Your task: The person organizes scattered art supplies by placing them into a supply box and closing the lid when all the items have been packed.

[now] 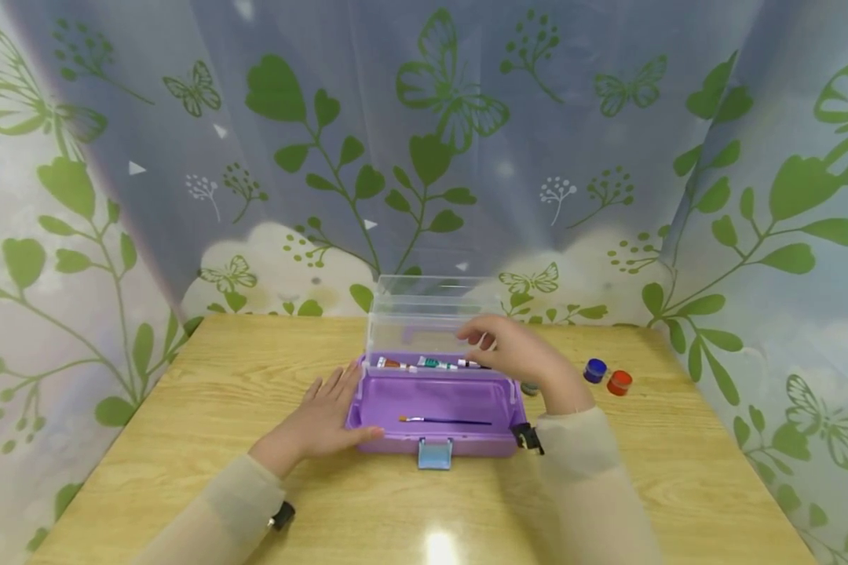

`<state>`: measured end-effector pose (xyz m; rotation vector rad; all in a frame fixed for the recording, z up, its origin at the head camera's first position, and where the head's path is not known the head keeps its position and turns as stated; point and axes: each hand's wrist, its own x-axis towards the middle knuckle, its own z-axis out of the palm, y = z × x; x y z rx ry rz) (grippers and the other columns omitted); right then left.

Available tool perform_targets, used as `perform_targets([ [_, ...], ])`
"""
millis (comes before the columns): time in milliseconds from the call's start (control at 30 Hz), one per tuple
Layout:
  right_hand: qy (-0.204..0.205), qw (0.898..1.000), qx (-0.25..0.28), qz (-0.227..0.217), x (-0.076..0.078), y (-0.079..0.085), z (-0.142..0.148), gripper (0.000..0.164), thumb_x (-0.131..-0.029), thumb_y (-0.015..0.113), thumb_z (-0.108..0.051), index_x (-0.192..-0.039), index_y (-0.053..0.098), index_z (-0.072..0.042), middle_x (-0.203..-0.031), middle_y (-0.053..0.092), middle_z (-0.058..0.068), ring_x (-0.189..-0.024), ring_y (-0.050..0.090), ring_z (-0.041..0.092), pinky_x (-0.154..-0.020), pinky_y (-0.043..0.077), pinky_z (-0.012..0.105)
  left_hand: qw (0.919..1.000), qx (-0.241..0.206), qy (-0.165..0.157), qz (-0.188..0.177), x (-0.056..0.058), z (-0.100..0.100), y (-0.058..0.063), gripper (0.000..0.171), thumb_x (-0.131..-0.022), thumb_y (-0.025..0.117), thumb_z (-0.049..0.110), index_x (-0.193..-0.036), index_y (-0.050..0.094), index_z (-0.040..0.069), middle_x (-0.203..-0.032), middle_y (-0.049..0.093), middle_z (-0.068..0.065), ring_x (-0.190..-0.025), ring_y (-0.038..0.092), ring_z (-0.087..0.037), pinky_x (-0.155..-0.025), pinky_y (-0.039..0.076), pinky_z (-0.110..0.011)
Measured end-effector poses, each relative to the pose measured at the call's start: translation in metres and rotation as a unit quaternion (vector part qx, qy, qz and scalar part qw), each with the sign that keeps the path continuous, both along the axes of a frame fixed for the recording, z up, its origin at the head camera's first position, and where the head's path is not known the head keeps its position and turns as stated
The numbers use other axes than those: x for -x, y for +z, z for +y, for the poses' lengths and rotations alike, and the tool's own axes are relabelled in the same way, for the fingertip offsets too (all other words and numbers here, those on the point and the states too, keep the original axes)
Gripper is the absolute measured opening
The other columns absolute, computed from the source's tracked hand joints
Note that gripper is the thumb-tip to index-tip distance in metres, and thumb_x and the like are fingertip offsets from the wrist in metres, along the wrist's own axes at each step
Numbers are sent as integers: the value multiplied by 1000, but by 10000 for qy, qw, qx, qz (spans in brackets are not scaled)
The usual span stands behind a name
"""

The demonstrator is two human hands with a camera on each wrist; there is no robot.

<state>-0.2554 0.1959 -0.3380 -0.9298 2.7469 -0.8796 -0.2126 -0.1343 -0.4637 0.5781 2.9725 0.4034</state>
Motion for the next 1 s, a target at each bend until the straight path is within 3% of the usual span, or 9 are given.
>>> perform_targets([
  [200, -211, 9993, 292, 41, -7, -4, 24, 31, -98, 66, -16, -128, 65, -7, -118, 65, 8, -100, 60, 20, -88, 53, 42, 10000, 6, -3, 26, -1, 0, -1, 118, -82, 40, 88, -161, 3, 8, -167, 0, -9, -153, 8, -36, -122, 7, -56],
  [467, -473, 9975, 394, 355, -17, -8, 54, 25, -99, 66, -19, -121, 68, -7, -109, 68, 4, -94, 61, 18, -86, 52, 43, 10000, -21, 18, 43, -1, 0, 0, 119, -82, 39, 88, -161, 3, 8, -168, 1, -9, -153, 8, -36, -122, 7, -55],
  [667, -603, 9956, 439, 559, -26, -16, 76, 23, -98, 67, -16, -118, 69, -6, -109, 68, 3, -92, 61, 15, -82, 54, 34, 10000, -19, 21, 40, -1, 1, 0, 119, -82, 39, 88, -161, 3, 8, -167, 0, -8, -153, 8, -36, -122, 6, -55],
  [1000, -877, 9950, 414, 243, -33, -40, 114, 25, -99, 64, -18, -121, 67, -5, -106, 68, 6, -87, 61, 9, -75, 54, 27, 10000, -80, -17, 33, -2, 1, 4, 116, -85, 43, 84, -161, 4, 6, -167, 1, -10, -152, 8, -37, -122, 7, -56],
])
